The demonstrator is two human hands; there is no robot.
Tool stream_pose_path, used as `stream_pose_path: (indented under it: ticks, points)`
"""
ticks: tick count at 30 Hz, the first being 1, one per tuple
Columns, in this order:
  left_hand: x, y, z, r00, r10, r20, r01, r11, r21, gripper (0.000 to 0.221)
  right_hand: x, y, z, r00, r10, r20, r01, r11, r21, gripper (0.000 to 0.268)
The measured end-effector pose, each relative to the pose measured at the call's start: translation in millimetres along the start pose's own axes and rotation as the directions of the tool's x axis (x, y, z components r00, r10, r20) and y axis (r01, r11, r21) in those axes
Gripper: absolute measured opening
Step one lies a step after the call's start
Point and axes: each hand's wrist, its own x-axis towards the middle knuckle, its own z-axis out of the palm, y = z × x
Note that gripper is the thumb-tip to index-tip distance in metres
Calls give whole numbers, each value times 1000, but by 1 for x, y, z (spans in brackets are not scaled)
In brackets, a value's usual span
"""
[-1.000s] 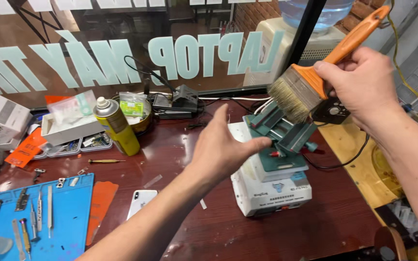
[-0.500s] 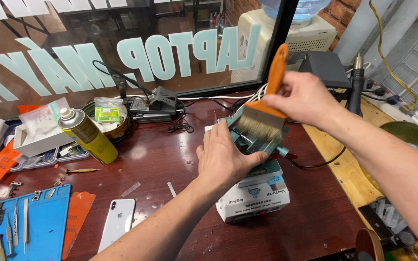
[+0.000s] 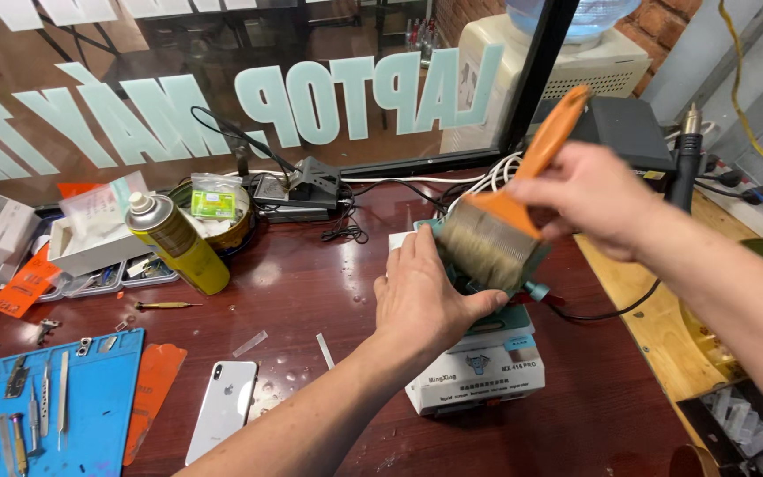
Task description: The person disassembles a smartphone on a blue mat, using a screwdriver and a metal spudger to remove screws and pry out internal components. They place the removed parts on the mat and later use a brush to clean a metal jig before placing the phone back into it.
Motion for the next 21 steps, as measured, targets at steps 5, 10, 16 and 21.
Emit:
stream_pose_path:
  ticks: [5,10,16,21]
  points:
    - [-3,-4,-6,997,-42,66,42,999,3,111,4,-2,-1,946,-121,-302,143,988,51,23]
    - [1,0,1,1000,-7,2,7,1000,-2,126,2,13,5,965,-22,-260,97,954,282,23]
    - [4,-7,3,999,-20,26,21,999,-38,121,15,30,-18,899,-62,-433,213,926,311,11]
    - [38,-26,-2,986,-164,-31,148,943,-298,58,2,34,6,976,-218,-3,157,693,704,23]
